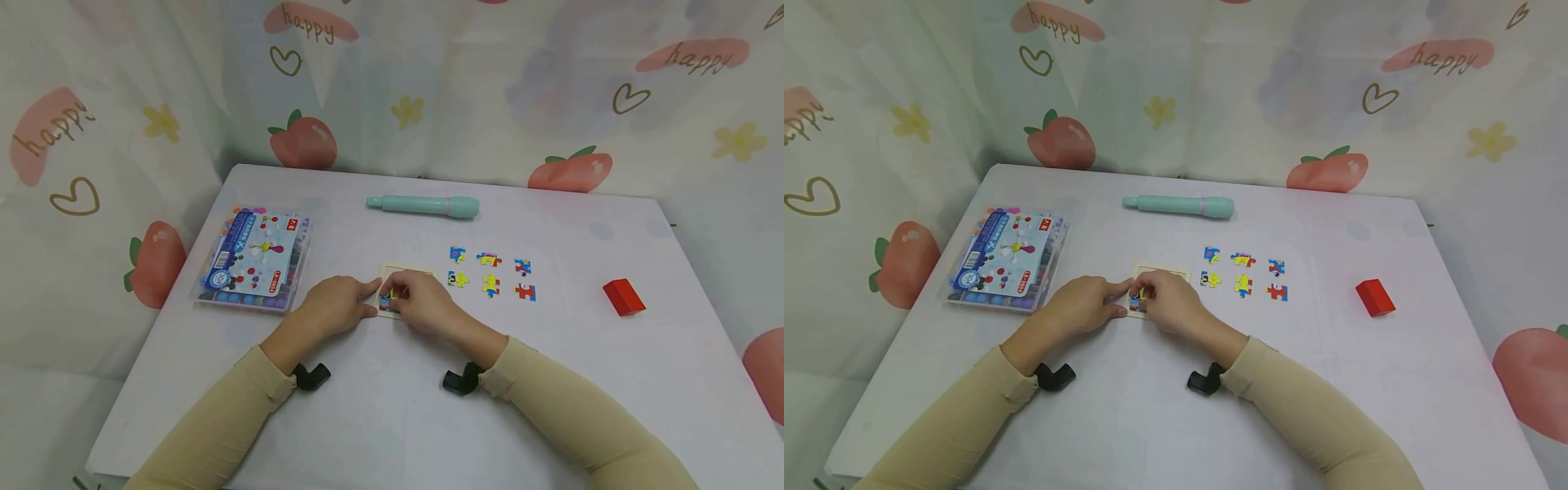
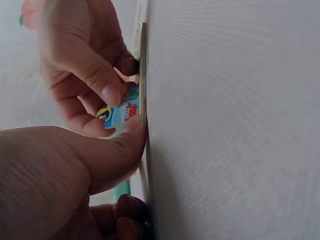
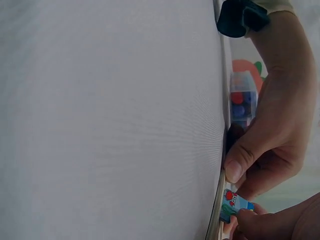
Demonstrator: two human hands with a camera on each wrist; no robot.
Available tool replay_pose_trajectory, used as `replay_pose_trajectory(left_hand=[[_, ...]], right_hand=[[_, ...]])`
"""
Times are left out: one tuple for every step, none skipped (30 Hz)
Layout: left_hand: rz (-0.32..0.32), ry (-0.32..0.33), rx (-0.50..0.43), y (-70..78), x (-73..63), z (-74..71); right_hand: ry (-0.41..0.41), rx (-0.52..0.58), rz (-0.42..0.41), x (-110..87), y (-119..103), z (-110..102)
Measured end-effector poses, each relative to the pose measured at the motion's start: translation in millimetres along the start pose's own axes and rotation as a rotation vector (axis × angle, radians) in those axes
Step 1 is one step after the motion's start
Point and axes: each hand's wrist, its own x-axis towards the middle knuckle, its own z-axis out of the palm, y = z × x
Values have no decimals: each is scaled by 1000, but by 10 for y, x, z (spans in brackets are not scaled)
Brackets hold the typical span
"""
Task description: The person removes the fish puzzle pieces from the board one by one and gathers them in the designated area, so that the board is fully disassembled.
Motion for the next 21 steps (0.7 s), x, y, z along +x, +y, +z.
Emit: replay_pose_trajectory(left_hand=[[0, 0, 1, 0, 2, 1], [-1, -1, 1, 1, 4, 2], [-2, -1, 2, 2, 4, 2], [-2, -1, 2, 2, 4, 4], [-3, -2, 2, 2, 3, 5], [-4, -2, 4, 0, 7, 9], [-7, -3, 4, 0, 10, 12], [-10, -4, 5, 3, 10, 12], [-12, -4, 6, 5, 10, 12], [-14, -5, 7, 5, 11, 15], [-17, -7, 7, 7, 14, 16], [-18, -7, 8, 8, 15, 18], [-19, -7, 7, 10, 15, 18], [-17, -6, 7, 10, 16, 19], [-16, -6, 6, 9, 18, 21], [-16, -6, 5, 8, 19, 23], [-17, -6, 3, 7, 20, 24], [-18, -6, 2, 8, 20, 24], [-19, -8, 1, 10, 20, 23], [-21, -10, -1, 12, 18, 21], [-23, -12, -2, 16, 17, 19]], right_hand=[[-7, 18, 1, 1, 4, -11], [-14, 36, -1, 3, 9, -23], [-21, 52, -1, 10, 18, -32], [-27, 68, -7, 14, 26, -42], [-34, 83, -9, 19, 32, -52], [-42, 94, -11, 23, 38, -63], [-48, 104, -12, 25, 42, -75], [-56, 112, -15, 28, 47, -89], [-65, 123, -18, 29, 49, -103], [-74, 131, -23, 27, 48, -121], [-82, 141, -25, 26, 50, -138], [-89, 149, -29, 25, 54, -157], [-93, 157, -35, 26, 58, -175], [-97, 166, -41, 27, 66, -193], [-101, 176, -45, 25, 73, -208], [-103, 183, -46, 23, 83, -224], [-106, 190, -44, 19, 93, -240], [-110, 197, -43, 16, 105, -254], [-116, 206, -43, 9, 119, -267], [-121, 213, -42, 0, 133, -281], [-127, 223, -39, -12, 145, -297]])
